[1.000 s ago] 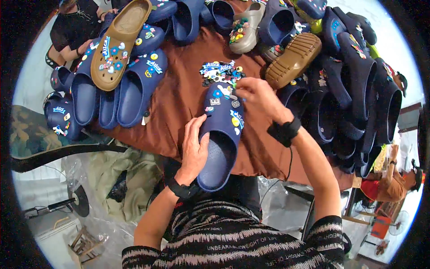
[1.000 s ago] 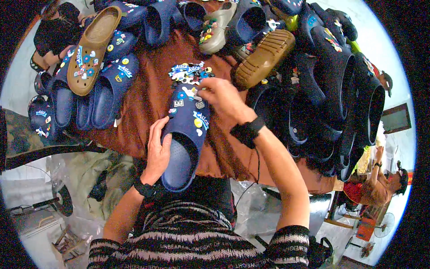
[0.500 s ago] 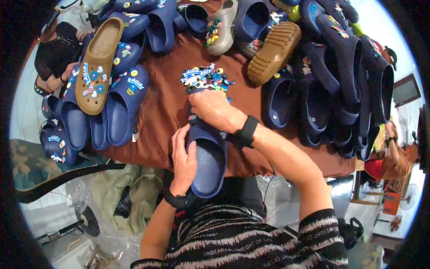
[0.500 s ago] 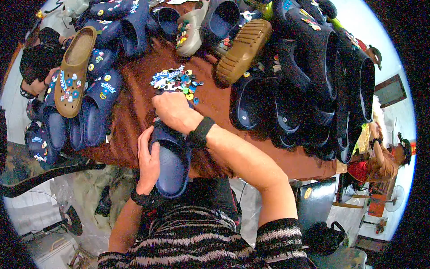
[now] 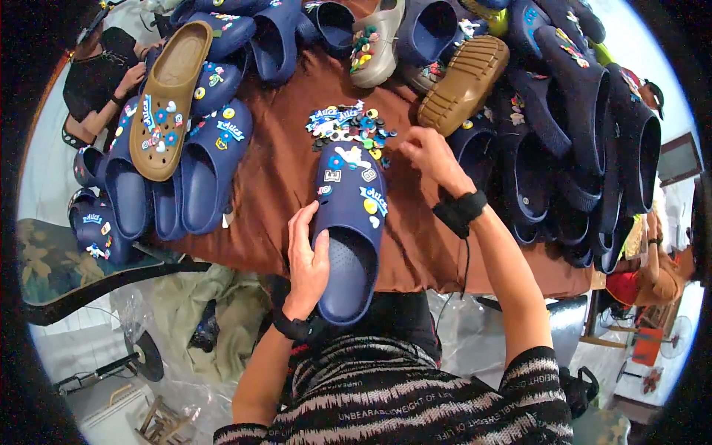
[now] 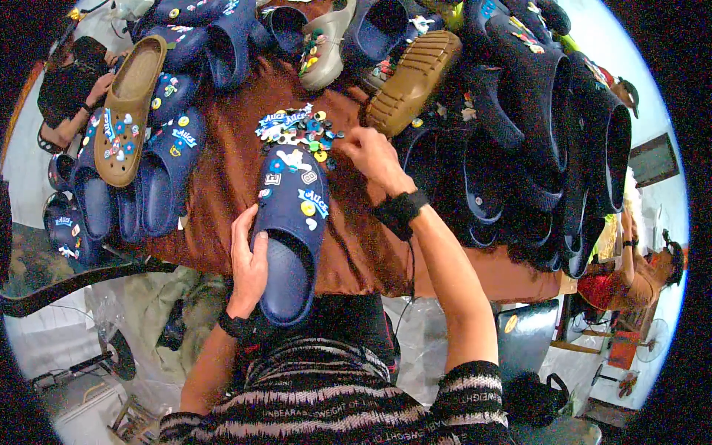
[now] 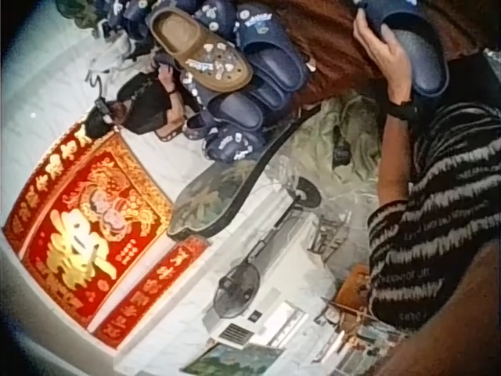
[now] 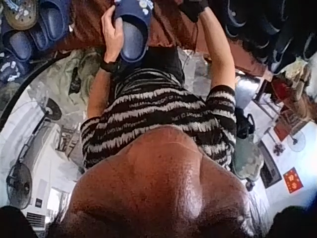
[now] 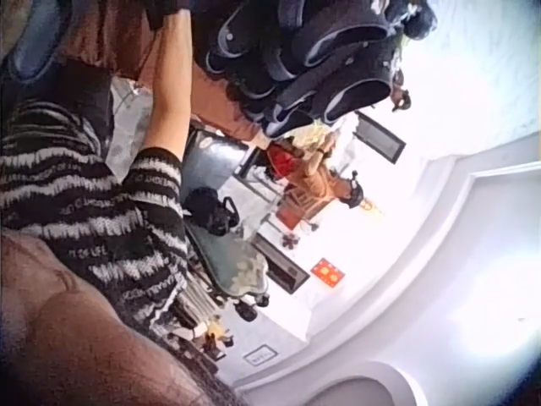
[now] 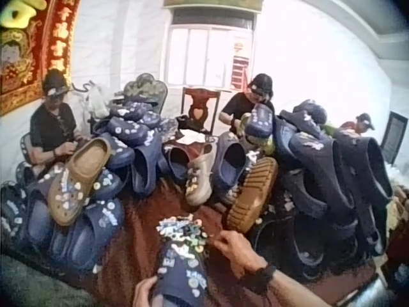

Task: Attaching decorative charms into the holes of foam clogs.

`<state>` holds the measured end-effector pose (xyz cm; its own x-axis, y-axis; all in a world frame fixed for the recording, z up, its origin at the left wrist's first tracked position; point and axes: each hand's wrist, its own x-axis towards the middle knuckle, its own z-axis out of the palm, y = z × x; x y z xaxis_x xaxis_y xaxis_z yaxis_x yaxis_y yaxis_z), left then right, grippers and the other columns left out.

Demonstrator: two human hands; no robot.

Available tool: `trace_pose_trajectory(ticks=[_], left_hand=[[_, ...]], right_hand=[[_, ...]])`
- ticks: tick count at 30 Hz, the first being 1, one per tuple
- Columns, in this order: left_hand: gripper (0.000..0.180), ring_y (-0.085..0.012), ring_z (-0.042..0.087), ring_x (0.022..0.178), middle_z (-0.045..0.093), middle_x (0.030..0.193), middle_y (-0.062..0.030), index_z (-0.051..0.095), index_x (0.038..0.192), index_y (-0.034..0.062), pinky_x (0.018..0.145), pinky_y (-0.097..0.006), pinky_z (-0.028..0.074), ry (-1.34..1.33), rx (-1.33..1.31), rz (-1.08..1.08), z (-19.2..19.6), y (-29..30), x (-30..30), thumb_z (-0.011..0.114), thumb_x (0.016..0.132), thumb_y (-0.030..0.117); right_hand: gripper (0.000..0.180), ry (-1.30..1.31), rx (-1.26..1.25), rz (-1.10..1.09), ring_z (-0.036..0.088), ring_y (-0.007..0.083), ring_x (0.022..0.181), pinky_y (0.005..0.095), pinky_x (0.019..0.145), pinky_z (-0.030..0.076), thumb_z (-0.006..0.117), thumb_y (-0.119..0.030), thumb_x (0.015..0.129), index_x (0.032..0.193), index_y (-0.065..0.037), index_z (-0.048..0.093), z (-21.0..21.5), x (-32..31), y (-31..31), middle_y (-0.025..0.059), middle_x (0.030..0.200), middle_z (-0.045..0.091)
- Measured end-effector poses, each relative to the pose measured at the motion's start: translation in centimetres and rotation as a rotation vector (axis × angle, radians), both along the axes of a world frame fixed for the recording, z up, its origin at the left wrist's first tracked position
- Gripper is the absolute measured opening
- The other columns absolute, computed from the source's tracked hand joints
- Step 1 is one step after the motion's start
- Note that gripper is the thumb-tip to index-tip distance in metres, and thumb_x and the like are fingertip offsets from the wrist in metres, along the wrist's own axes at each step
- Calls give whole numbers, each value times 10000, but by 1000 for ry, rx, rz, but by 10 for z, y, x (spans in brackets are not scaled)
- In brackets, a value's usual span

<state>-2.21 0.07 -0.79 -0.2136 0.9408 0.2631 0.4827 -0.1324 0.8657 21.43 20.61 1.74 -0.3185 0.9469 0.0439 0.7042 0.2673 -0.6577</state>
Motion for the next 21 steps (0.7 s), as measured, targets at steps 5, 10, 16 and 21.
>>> trace_pose_trajectory(ticks=[5,10,16,21], left_hand=[[446,-325,475,1319,512,1385,-178,485,1392,6,1142,-409,334,-21,-8,1,2,-1,-3,529,953,72],[446,-324,470,1330,511,1395,-186,475,1398,-3,1143,-406,331,-21,-4,-5,-1,-2,-1,540,973,113],[456,-340,468,1330,511,1397,-194,471,1401,-9,1144,-417,331,-22,-2,-3,0,-1,-1,539,975,139],[457,-343,468,1329,512,1393,-196,473,1398,-9,1143,-422,333,-22,1,-2,1,-1,-2,535,967,132]], right_hand=[[262,-41,-34,107,676,387,982,460,818,532,679,-231,900,1092,-51,678,-24,-4,-25,202,1030,711],[325,-253,22,121,665,388,1012,487,832,527,700,-254,897,1180,-103,647,-15,-16,-28,186,1076,708],[252,-132,222,141,699,313,829,425,751,548,657,-189,928,1142,-54,658,-43,-9,-18,156,945,714],[229,398,-422,-1,641,134,690,293,661,536,580,-163,997,1116,17,656,-36,-5,-11,62,863,682]])
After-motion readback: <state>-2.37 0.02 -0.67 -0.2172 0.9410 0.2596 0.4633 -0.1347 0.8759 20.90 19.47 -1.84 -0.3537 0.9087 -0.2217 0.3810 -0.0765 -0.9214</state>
